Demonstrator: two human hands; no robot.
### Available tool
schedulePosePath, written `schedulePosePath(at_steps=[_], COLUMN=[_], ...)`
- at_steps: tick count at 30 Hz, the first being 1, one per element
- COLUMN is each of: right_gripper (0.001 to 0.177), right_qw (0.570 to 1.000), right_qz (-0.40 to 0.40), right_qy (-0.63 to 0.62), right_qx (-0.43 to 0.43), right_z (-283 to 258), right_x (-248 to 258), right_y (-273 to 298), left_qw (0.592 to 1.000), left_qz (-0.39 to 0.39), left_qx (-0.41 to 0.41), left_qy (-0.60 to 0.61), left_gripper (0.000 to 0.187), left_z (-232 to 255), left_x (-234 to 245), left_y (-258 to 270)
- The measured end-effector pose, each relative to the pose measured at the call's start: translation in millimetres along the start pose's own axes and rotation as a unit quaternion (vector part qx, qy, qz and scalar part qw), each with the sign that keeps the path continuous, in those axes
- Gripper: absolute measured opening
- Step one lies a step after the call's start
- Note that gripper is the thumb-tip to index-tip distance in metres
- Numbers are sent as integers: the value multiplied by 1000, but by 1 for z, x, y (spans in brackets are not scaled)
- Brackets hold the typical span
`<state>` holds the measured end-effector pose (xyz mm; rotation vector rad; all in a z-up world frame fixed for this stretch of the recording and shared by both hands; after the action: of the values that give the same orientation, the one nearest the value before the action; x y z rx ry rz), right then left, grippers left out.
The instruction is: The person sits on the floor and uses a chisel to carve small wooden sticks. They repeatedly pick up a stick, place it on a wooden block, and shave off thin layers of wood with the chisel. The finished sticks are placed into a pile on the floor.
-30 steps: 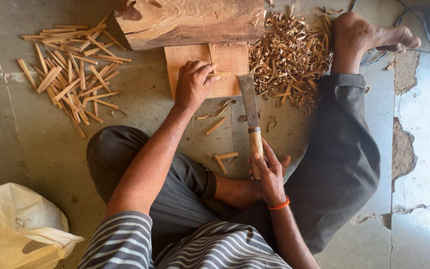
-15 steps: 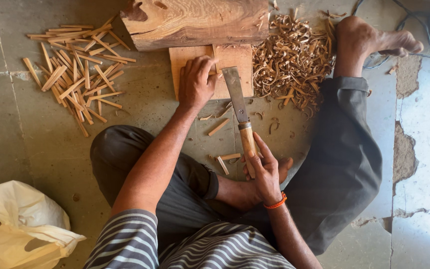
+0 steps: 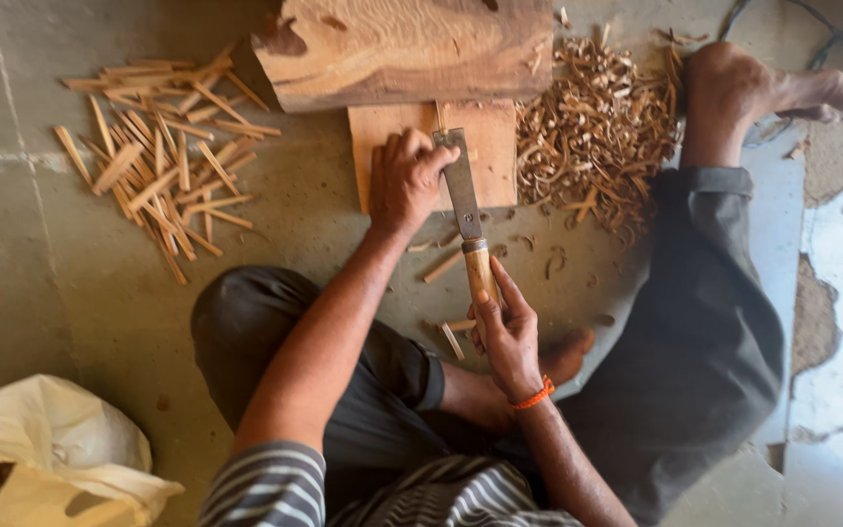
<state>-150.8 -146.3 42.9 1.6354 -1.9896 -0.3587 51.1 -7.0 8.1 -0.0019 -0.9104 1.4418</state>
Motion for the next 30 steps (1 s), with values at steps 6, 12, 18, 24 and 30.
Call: schedulePosePath(at_steps=[6,12,18,24,30], right_gripper=[60,59,60,60,62], right_qw=[998,965,977,991,994], right_qz=[-7,57,77,54,25], right_qy=[-58,-252,-166,-93,-89], right_qx=[36,51,107,73,61], right_z=[-15,-18,-11,21,32], right_x=[-31,10,52,50,47], right_y=[-35,-1,30,30,19], left_qw=[1000,999,998,992,988], left_qz=[-5,33,6,-43,-86], left_qx=[24,-2,-55,-98,-102], left_qy=[-5,40,11,-61,-75], left_gripper=[24,40,26,24,26], left_z=[9,8,5,11,16], left_x=[10,17,2,-3,-6], left_y=[-4,-9,2,9,9])
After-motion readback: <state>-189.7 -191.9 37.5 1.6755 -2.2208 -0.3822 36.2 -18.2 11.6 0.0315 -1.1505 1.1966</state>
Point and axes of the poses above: each hand's wrist, its own y-axis away from the middle knuckle, its own x-axis out of the back of the hand, z = x × y, the point moved 6 cm from there along -y, towards the middle knuckle, and after that the axes turned 15 degrees about y, right-handed, at the moved point
